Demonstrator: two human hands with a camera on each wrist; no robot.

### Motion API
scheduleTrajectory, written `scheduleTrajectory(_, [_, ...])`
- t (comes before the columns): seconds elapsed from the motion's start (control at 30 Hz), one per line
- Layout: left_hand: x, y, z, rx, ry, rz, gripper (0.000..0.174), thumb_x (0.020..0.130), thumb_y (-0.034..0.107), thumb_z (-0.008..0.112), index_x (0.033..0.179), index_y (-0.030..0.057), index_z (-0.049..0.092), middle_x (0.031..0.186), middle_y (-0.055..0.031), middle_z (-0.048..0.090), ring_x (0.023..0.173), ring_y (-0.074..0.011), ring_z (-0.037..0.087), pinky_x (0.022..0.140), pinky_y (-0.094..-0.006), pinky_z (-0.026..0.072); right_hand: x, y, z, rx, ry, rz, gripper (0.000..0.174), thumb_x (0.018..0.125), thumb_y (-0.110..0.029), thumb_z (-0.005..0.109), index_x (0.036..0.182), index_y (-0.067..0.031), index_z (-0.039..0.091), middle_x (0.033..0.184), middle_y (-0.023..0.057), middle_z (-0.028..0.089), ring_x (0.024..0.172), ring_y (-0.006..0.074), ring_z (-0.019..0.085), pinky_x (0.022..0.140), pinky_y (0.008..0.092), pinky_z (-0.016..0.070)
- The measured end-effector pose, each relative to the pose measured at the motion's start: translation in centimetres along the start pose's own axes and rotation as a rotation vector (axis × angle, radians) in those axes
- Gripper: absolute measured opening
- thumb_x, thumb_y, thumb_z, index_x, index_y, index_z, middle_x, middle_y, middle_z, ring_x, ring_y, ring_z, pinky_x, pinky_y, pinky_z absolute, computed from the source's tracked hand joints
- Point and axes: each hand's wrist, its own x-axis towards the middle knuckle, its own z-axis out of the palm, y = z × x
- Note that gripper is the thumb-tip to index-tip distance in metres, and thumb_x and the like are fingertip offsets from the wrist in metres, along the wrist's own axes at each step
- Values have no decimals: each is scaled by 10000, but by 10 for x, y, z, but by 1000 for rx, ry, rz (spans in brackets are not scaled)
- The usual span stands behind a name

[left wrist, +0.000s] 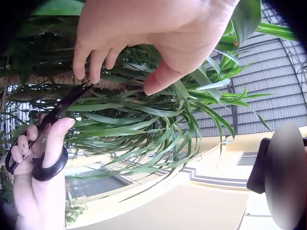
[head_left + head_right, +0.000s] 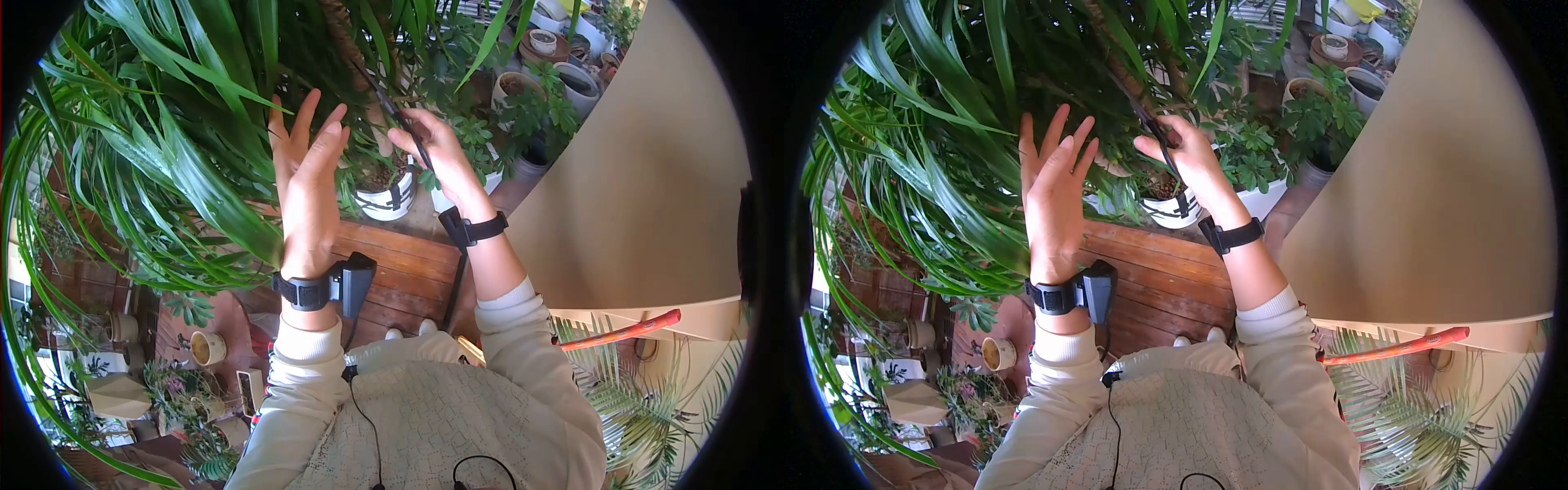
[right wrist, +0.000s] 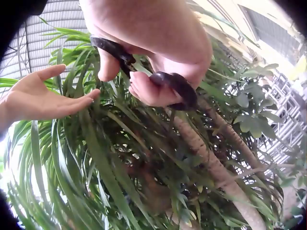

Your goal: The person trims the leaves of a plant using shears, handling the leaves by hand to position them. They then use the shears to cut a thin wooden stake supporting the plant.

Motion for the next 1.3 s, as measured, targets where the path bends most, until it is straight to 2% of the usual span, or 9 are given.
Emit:
scheduleTrajectory(0.23, [0,0,-2,-5,5,-1,849,906,112,582,1520,30,2,1496,-261,276,1324,-354,411,1098,-451,319,-1,8,3,71,-35,9,395,816,-212,782,1119,-5,636,567,-40,499,432,23,377,393,221,258])
scheduleTrajectory(0.5, [2,-3,-4,-17,-9,-6,850,904,104,579,1517,21,-3,1490,-253,299,1321,-351,418,1109,-454,310,-48,19,2,37,1,74,384,813,-219,782,1093,-4,630,543,-44,489,414,24,372,394,211,246])
scheduleTrajectory(0.57, [3,-4,-3,-9,-12,-11,847,903,95,576,1514,14,-5,1484,-255,313,1318,-354,421,1122,-455,299,-61,54,2,94,17,27,378,817,-224,780,1099,-23,629,554,-50,494,417,25,368,395,212,241])
scheduleTrajectory(0.6, [4,-3,-2,-20,-15,-8,847,904,94,574,1514,15,-7,1484,-257,311,1319,-357,420,1122,-455,299,-74,48,3,166,41,153,352,827,-225,771,1087,-38,629,558,-59,492,422,26,362,396,217,232])
scheduleTrajectory(0.63, [3,-2,0,-28,-18,-12,847,905,93,573,1514,16,-9,1484,-258,310,1319,-360,419,1123,-454,299,-82,54,-1,95,12,202,390,876,-160,712,1205,-18,557,698,-51,509,525,9,401,442,180,286])
scheduleTrajectory(0.7, [1,-1,1,-30,-29,-17,824,916,73,545,1515,24,-20,1480,-262,312,1320,-370,417,1121,-456,301,-96,61,-2,248,113,217,393,847,-224,751,1132,-7,589,649,-46,500,493,25,393,426,218,257])
scheduleTrajectory(0.9, [-2,-1,2,-34,-78,-33,798,934,73,530,1518,39,-12,1484,-260,307,1329,-375,408,1122,-471,294,-115,42,-27,345,302,144,511,913,-324,663,1269,-14,469,753,-18,499,540,48,424,460,210,315])
scheduleTrajectory(1.0, [-3,-1,0,-34,-77,-39,802,933,73,533,1520,45,-13,1487,-260,304,1328,-378,409,1124,-472,293,-110,21,-42,391,183,-18,621,948,-528,519,1309,-32,422,766,-15,467,636,78,458,561,230,381])
scheduleTrajectory(1.3, [-6,0,3,-18,-92,-34,785,943,90,500,1520,52,-30,1505,-267,269,1351,-402,373,1136,-491,281,-72,-5,-46,634,65,-2,642,906,-616,525,1232,-66,462,768,-21,466,657,91,451,593,239,371])
